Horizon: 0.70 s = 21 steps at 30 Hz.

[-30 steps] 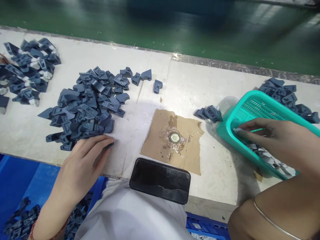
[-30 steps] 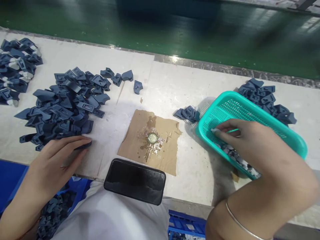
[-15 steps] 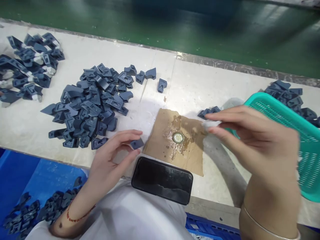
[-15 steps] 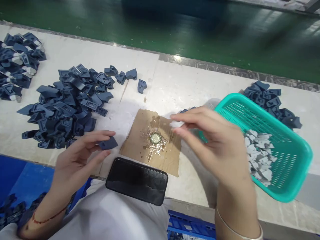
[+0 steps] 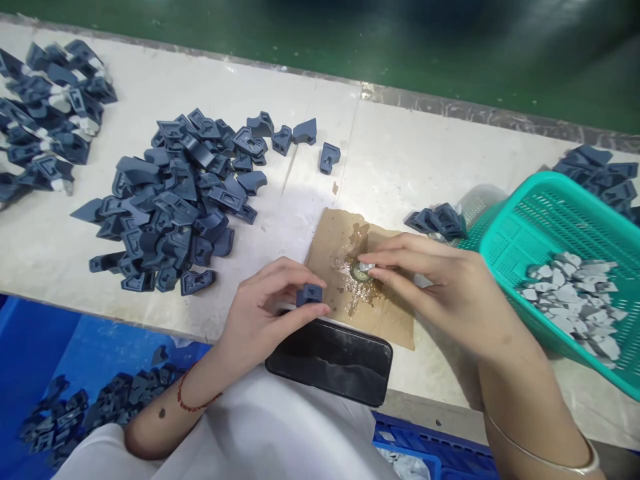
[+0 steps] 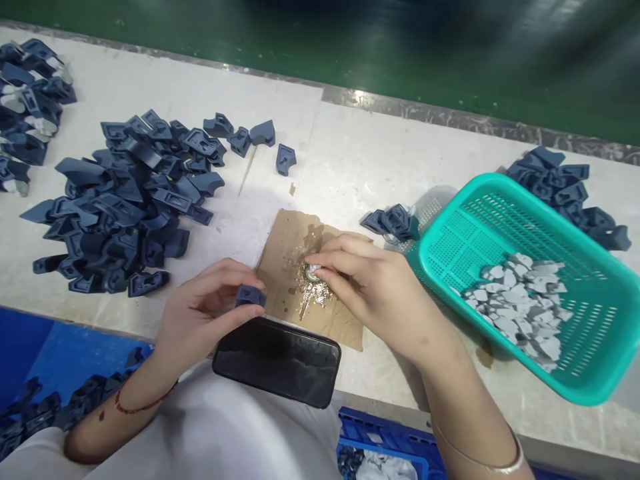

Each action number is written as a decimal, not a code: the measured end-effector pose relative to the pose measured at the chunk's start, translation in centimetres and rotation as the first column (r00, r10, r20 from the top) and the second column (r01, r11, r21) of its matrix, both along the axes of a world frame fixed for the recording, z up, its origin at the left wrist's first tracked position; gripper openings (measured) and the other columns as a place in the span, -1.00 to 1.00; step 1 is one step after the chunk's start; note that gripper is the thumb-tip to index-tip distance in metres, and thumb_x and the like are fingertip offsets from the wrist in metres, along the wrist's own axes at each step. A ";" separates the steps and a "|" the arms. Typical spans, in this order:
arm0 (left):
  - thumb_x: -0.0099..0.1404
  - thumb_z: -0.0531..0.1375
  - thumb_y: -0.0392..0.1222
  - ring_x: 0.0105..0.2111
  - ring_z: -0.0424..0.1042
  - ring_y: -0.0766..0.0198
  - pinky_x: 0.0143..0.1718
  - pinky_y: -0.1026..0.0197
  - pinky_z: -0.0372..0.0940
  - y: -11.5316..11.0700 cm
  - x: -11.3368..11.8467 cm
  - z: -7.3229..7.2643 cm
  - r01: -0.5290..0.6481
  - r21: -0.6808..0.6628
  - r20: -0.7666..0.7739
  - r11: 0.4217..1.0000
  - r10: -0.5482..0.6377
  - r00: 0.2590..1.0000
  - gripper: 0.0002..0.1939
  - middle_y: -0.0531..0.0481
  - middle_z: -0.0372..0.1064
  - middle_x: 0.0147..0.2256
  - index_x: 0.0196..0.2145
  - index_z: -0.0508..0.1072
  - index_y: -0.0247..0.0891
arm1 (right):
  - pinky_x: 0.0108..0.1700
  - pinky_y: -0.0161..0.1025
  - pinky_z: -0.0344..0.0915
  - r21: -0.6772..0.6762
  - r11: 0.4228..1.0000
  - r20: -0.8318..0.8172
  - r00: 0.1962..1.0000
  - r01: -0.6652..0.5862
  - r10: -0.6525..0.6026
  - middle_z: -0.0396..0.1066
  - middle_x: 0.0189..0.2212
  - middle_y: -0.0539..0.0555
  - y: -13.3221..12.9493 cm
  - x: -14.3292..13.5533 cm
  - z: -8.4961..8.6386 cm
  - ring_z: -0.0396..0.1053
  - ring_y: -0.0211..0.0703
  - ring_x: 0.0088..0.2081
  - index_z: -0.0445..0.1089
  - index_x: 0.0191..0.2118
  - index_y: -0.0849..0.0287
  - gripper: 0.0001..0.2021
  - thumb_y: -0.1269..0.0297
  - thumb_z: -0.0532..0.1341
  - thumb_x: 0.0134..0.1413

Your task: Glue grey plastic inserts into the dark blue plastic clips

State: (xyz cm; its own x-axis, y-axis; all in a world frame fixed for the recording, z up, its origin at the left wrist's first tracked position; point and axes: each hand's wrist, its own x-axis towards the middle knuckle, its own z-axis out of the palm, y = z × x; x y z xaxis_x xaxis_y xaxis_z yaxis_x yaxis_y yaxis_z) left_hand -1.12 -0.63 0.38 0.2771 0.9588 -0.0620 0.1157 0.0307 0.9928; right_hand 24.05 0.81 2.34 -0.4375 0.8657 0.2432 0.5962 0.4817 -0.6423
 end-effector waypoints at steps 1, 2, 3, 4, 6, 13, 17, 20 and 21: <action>0.20 0.44 -0.33 -0.29 0.50 0.37 -0.34 0.45 0.42 0.1 0.0 0.0 0.005 0.022 0.002 1.000 -0.005 1.000 -0.85 0.02 0.51 -0.25 -0.25 0.67 -0.16 | -0.11 -0.15 0.58 -0.002 1.000 0.012 1.000 -0.005 0.005 0.62 -0.14 0.10 0.0 0.0 -0.1 0.60 -0.05 -0.08 0.57 -0.04 0.11 -0.81 0.44 0.26 0.33; 0.20 0.44 -0.34 -0.28 0.51 0.36 -0.33 0.44 0.43 0.1 0.0 0.0 0.005 0.030 0.002 1.000 -0.005 1.000 -0.84 0.01 0.52 -0.24 -0.24 0.68 -0.16 | -0.11 -0.14 0.58 -0.003 1.000 0.016 1.000 -0.003 0.003 0.62 -0.14 0.10 0.0 0.0 -0.1 0.60 -0.05 -0.09 0.57 -0.04 0.10 -0.81 0.43 0.26 0.33; 0.20 0.44 -0.35 -0.26 0.53 0.35 -0.32 0.43 0.45 0.1 0.0 0.0 0.005 0.026 0.003 1.000 -0.005 1.000 -0.82 0.00 0.54 -0.22 -0.23 0.69 -0.16 | -0.11 -0.14 0.58 -0.005 1.000 0.012 1.000 0.007 -0.007 0.62 -0.14 0.09 0.0 0.1 -0.2 0.61 -0.05 -0.11 0.57 -0.04 0.08 -0.81 0.43 0.26 0.32; 0.20 0.44 -0.36 -0.24 0.54 0.33 -0.31 0.41 0.47 0.2 0.0 0.0 0.005 0.014 0.003 1.000 -0.005 1.000 -0.82 0.00 0.56 -0.20 -0.23 0.69 -0.16 | -0.13 -0.13 0.58 -0.006 1.000 0.001 1.000 0.023 -0.023 0.62 -0.13 0.08 -0.1 0.1 -0.2 0.61 -0.05 -0.13 0.57 -0.03 0.06 -0.80 0.42 0.27 0.32; 0.21 0.43 -0.35 -0.20 0.57 0.28 -0.27 0.37 0.50 0.2 0.1 0.1 0.013 -0.022 -0.006 1.000 -0.013 1.000 -0.81 -0.02 0.60 -0.18 -0.21 0.69 -0.16 | -0.16 -0.13 0.59 -0.019 0.999 -0.022 0.999 0.045 -0.045 0.62 -0.13 0.07 -0.1 0.2 -0.2 0.61 -0.05 -0.15 0.58 -0.03 0.03 -0.80 0.40 0.28 0.31; 0.41 0.30 -0.24 -0.19 0.55 0.31 -0.21 0.37 0.48 -0.2 -0.2 -0.1 0.092 -0.063 -0.076 0.994 -0.097 0.992 -0.77 0.00 0.63 -0.10 0.00 0.63 -0.14 | -0.18 -0.16 0.59 -0.090 0.989 -0.073 0.989 0.120 -0.127 0.64 -0.13 0.06 -0.2 0.3 -0.1 0.61 -0.04 -0.12 0.62 -0.08 0.03 -0.84 0.37 0.33 0.28; 0.49 0.21 -0.24 -0.22 0.52 0.36 -0.21 0.40 0.43 -0.3 -0.5 -0.2 0.142 -0.039 -0.128 0.989 -0.146 0.981 -0.79 0.01 0.60 -0.10 0.02 0.58 -0.16 | -0.27 -0.30 0.57 -0.321 0.918 -0.253 0.913 0.232 -0.319 0.66 -0.18 -0.01 -0.4 -0.2 0.3 0.61 -0.17 -0.23 0.66 -0.15 -0.01 -0.88 0.31 0.42 0.19; 0.53 0.16 -0.22 -0.22 0.50 0.40 -0.25 0.43 0.38 -0.3 -0.6 -0.1 0.197 -0.008 -0.181 0.980 -0.195 0.964 -0.80 0.04 0.57 -0.10 0.01 0.54 -0.16 | -0.23 -0.39 0.58 -0.460 0.869 -0.365 0.854 0.181 -0.371 0.67 -0.24 -0.05 -0.6 -1.0 0.5 0.62 -0.25 -0.27 0.67 -0.18 -0.03 -0.87 0.31 0.45 0.14; 0.54 0.14 -0.22 -0.21 0.51 0.40 -0.24 0.44 0.37 -0.3 -0.6 -0.1 0.220 0.005 -0.199 0.975 -0.215 0.956 -0.80 0.05 0.56 -0.10 0.02 0.53 -0.15 | -0.22 -0.40 0.58 -0.484 0.860 -0.387 0.842 0.162 -0.376 0.67 -0.26 -0.06 -0.7 -1.3 0.5 0.62 -0.26 -0.28 0.68 -0.19 -0.04 -0.87 0.32 0.46 0.13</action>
